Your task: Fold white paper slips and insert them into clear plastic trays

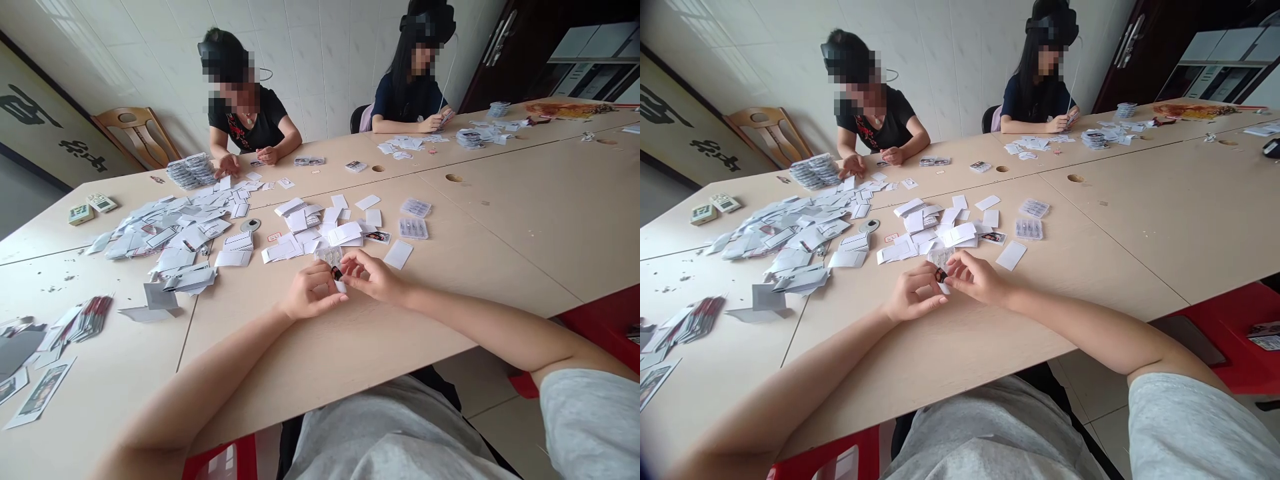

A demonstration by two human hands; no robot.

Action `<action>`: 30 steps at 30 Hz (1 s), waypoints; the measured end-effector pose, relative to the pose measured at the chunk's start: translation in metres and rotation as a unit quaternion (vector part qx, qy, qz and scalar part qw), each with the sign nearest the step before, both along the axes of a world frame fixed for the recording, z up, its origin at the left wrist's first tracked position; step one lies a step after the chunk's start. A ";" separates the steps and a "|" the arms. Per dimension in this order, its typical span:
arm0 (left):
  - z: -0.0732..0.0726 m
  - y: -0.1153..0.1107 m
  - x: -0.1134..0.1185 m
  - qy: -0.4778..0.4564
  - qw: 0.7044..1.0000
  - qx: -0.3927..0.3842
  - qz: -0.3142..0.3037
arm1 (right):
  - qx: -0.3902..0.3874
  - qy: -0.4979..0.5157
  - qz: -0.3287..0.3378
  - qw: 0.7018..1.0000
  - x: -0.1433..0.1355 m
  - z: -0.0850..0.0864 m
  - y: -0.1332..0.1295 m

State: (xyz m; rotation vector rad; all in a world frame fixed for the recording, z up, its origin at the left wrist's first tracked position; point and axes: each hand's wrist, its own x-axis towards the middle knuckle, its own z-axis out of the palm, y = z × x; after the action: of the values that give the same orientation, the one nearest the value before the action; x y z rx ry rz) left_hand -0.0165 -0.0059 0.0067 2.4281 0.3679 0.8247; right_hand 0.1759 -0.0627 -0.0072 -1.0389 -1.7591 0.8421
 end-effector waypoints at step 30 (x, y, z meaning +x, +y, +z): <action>-0.015 0.020 0.001 0.216 0.921 0.002 0.324 | -0.202 0.251 -0.119 0.939 0.015 -0.001 0.018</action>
State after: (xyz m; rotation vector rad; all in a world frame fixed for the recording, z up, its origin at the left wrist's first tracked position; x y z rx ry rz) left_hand -0.0157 0.0138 -0.0083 2.4940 1.3909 0.5147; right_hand 0.1914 -0.0446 -0.0081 -1.1432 -1.0307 1.2174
